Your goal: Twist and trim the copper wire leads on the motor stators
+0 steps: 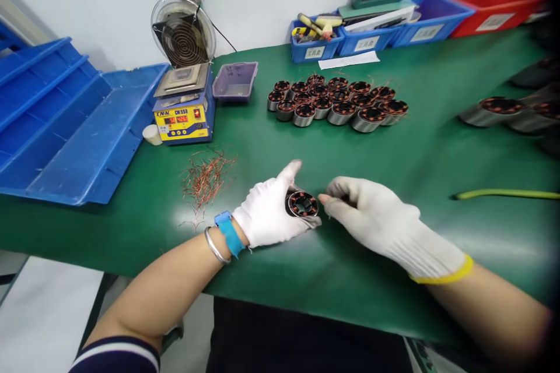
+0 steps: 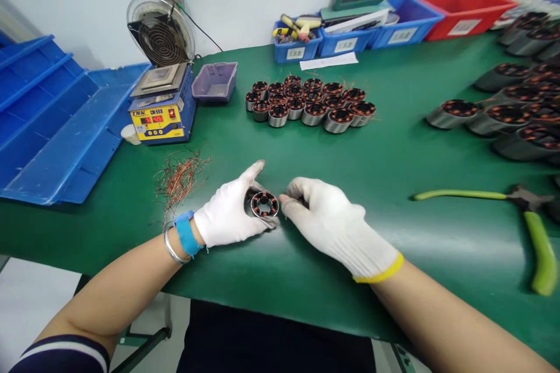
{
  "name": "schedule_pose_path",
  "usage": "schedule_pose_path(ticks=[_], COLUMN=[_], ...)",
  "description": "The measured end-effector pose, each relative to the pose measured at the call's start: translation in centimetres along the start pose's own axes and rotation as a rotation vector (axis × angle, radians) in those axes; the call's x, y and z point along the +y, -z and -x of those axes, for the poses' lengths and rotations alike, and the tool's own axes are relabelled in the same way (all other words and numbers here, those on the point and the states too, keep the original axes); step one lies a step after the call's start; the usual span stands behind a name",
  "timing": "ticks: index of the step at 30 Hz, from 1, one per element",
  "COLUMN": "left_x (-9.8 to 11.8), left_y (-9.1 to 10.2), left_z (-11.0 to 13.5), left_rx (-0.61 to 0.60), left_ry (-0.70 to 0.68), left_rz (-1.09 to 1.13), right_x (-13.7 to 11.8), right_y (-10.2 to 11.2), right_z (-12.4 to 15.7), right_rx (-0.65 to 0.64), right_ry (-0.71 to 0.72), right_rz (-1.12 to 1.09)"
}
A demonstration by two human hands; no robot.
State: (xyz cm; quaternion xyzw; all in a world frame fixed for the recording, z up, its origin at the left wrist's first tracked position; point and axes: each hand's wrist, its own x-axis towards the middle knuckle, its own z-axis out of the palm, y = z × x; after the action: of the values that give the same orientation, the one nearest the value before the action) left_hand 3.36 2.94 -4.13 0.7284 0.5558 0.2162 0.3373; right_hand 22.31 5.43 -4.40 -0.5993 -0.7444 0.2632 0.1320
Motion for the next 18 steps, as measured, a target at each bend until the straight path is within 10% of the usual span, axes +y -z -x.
schedule_pose_path(ticks=[9,18], left_x=[-1.1,-1.1], left_y=[0.5,0.8], left_z=[-0.4,-0.3], left_rx=[-0.032,-0.063], left_ry=[-0.082,-0.132], left_rz=[-0.013,-0.038], right_x=[1.1,-0.2], right_y=[0.5,-0.5], right_z=[0.2,-1.1], right_rx=[0.054,-0.021], right_ry=[-0.072,0.164], right_rz=[-0.073,-0.266])
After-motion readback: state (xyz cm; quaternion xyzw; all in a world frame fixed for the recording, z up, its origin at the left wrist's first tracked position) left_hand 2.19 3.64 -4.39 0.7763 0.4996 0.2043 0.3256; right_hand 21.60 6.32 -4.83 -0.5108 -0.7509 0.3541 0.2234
